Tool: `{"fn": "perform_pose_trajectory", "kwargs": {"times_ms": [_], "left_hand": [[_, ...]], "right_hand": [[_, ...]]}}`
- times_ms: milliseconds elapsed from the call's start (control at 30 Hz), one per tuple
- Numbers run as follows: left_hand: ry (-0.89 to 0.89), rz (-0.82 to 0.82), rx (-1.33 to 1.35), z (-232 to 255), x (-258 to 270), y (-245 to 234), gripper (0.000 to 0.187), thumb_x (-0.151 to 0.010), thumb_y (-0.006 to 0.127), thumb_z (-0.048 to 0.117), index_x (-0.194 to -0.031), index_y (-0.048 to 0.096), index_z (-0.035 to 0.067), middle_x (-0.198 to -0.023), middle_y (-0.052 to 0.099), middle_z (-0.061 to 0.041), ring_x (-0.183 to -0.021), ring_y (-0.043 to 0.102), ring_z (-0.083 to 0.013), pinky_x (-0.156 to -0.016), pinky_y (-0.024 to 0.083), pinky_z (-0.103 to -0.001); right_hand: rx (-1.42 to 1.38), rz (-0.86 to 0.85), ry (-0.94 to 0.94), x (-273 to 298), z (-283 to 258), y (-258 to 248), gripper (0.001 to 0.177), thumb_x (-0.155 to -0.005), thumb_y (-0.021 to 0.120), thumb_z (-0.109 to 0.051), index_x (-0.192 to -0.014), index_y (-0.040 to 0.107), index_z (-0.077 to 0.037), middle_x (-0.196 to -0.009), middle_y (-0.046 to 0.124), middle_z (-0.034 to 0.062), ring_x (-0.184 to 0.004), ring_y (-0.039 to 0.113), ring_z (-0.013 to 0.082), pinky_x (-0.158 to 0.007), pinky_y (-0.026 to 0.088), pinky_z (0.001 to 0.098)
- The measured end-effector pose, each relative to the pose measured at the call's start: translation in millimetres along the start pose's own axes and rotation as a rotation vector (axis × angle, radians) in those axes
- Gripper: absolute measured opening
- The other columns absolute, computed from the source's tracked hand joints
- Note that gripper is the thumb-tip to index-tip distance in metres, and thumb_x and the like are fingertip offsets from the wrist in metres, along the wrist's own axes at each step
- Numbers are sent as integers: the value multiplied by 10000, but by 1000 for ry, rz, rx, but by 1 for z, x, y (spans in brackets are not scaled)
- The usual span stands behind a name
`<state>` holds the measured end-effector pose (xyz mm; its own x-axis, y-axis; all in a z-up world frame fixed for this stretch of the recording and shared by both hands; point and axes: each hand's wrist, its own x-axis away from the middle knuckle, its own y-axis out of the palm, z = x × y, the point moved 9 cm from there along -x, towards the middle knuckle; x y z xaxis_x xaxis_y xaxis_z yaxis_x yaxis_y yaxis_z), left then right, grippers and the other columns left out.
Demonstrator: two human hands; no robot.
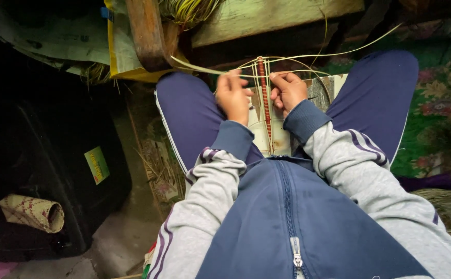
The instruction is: The person is weaving thin fibers through a frame to create a patterned object.
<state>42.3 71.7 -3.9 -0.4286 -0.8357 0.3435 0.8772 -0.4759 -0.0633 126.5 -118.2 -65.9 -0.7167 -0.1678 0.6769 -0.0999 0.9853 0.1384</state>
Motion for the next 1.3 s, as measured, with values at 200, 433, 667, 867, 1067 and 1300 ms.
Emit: {"fn": "perform_pose_trajectory", "kwargs": {"times_ms": [200,433,667,867,1067,1300], "left_hand": [[-262,-108,-15,-32,3,5,369,-1036,524,400,-1072,658,58,-735,702,-185,-431,664,-275,-285,545,-339],[-230,-224,-76,-57,-2,23,242,-988,630,271,-984,651,30,-711,714,-186,-445,693,-279,-283,539,-310],[-47,98,25,-17,-13,-20,209,-1039,565,257,-996,661,76,-663,675,-103,-405,625,-169,-268,447,-217],[-228,-161,-109,-27,1,9,407,-991,615,414,-1018,674,12,-820,728,-174,-449,679,-254,-246,507,-273],[-151,-160,-167,-31,-3,15,226,-957,659,245,-898,714,34,-755,745,-155,-443,692,-236,-253,506,-265],[43,183,-116,-13,-18,-24,167,-1002,592,208,-937,679,82,-718,715,-78,-450,681,-166,-353,522,-234]], "right_hand": [[-18,-3,-11,-4,2,0,140,-958,750,-224,-1010,645,-148,-504,584,159,-250,450,153,-264,273,209],[-14,-5,-23,1,-3,1,134,-962,742,-216,-1016,649,-136,-502,583,148,-257,460,144,-266,293,212],[-67,38,33,9,-7,1,111,-971,742,-224,-989,642,-180,-498,567,129,-267,446,148,-265,300,237],[-65,13,18,-4,3,-3,120,-979,741,-230,-987,629,-188,-509,572,138,-270,453,156,-260,306,249],[-56,17,14,1,-3,0,135,-973,742,-213,-993,617,-167,-498,560,120,-276,441,141,-269,308,241],[-50,29,32,9,-10,2,161,-969,751,-226,-1031,616,-166,-503,553,99,-289,439,133,-282,320,238]]}}
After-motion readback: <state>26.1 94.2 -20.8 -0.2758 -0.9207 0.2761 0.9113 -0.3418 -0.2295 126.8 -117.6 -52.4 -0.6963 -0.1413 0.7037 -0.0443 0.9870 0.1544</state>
